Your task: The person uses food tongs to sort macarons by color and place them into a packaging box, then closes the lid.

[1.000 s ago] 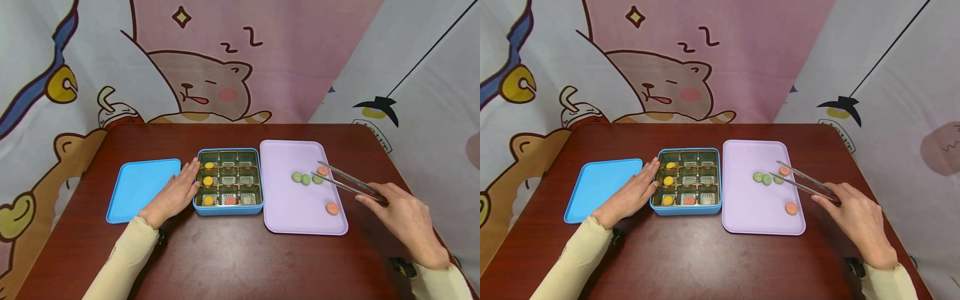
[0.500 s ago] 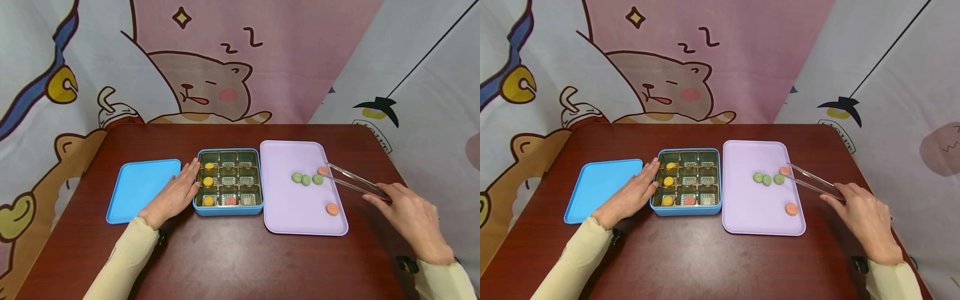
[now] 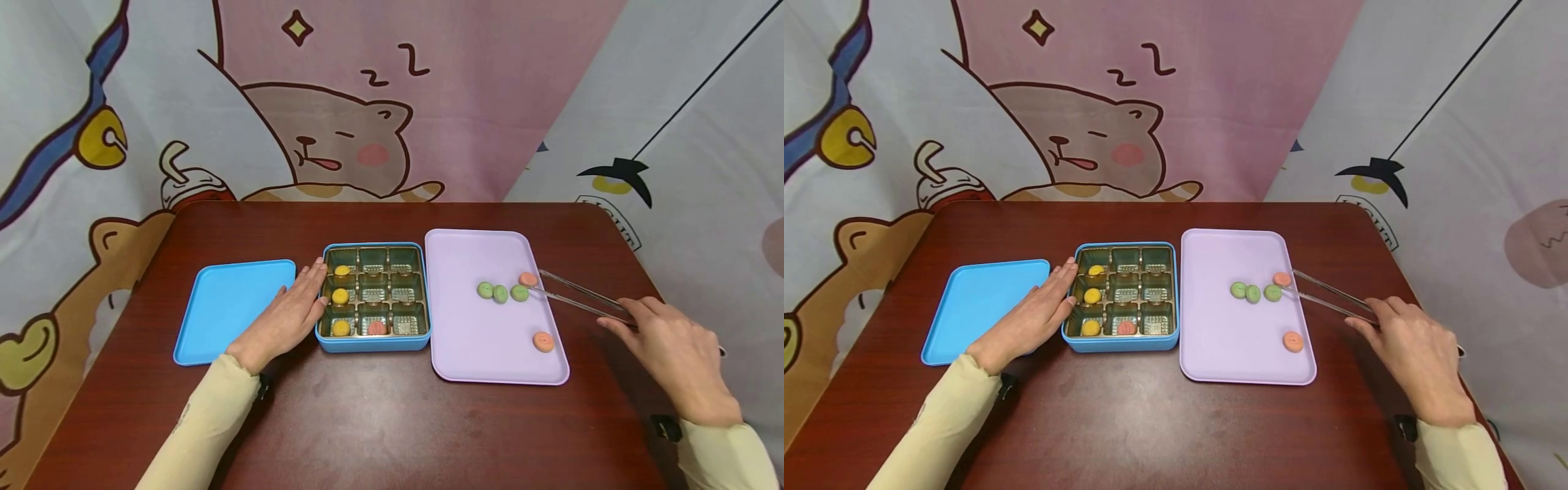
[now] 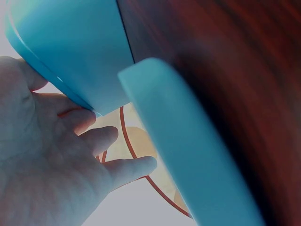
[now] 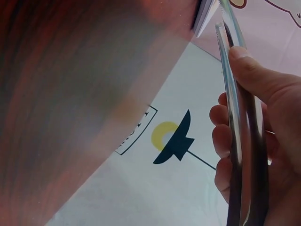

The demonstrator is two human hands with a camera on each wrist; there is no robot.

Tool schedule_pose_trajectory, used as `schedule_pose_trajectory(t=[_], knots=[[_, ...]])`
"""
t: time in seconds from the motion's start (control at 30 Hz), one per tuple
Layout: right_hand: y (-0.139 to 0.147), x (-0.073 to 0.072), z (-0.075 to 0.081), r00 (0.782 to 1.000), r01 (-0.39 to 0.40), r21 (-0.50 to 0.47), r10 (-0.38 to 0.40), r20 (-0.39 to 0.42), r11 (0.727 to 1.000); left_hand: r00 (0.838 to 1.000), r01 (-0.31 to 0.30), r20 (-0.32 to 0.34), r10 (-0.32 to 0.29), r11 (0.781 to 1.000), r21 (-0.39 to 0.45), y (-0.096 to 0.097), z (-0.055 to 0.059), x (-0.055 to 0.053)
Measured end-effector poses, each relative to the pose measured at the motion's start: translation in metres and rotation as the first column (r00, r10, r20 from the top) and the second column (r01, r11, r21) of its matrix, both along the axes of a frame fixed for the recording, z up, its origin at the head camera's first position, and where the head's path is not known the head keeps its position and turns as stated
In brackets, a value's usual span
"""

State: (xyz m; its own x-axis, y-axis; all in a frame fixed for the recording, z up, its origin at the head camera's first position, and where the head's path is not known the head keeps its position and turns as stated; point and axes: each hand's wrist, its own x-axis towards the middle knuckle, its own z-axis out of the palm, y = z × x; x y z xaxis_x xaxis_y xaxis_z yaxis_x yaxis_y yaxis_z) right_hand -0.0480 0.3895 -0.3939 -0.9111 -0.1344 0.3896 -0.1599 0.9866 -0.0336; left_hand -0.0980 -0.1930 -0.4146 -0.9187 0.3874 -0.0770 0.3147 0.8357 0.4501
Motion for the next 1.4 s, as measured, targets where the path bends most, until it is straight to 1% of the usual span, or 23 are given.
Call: schedule_pose_trajectory(t=[0.17,0.3,0.7,0.83,0.97,1.07,1.17,1.3,1.4], knots=[[-0.003,-0.003,0.002,1.000,-0.024,0.029,0.025,-0.014,0.999,1.000,-0.001,-0.002,0.001,1.000,-0.002,0.000,0.000,0.000],[-0.005,-0.005,0.003,0.999,-0.034,0.039,0.034,0.002,0.999,1.000,-0.001,-0.004,0.001,1.000,-0.001,0.000,0.000,0.000],[-0.009,-0.010,0.002,0.996,-0.079,0.056,0.081,-0.039,0.995,1.000,-0.003,-0.005,0.003,1.000,0.005,0.001,0.000,0.000],[-0.011,-0.012,0.001,0.993,-0.095,0.052,0.098,-0.064,0.994,1.000,-0.003,-0.009,0.003,1.000,0.008,0.000,-0.001,0.000],[-0.013,-0.015,-0.002,0.986,-0.119,0.058,0.124,-0.107,0.991,1.000,-0.003,-0.009,0.003,1.000,0.007,0.000,-0.001,0.000],[-0.015,-0.017,-0.004,0.984,-0.124,0.073,0.132,-0.116,0.990,1.000,-0.003,-0.001,0.003,1.000,0.007,0.000,-0.001,0.000],[-0.016,-0.017,-0.003,0.987,-0.116,0.076,0.123,-0.099,0.990,1.000,-0.005,0.004,0.005,1.000,0.008,0.000,-0.001,0.000],[-0.014,-0.015,0.000,0.996,-0.076,0.052,0.077,-0.032,0.996,1.000,-0.006,0.003,0.006,1.000,0.007,0.000,-0.001,0.000],[-0.012,-0.014,0.002,0.999,-0.046,0.040,0.045,0.017,0.998,1.000,-0.005,-0.005,0.005,1.000,0.005,0.000,-0.001,0.000]])
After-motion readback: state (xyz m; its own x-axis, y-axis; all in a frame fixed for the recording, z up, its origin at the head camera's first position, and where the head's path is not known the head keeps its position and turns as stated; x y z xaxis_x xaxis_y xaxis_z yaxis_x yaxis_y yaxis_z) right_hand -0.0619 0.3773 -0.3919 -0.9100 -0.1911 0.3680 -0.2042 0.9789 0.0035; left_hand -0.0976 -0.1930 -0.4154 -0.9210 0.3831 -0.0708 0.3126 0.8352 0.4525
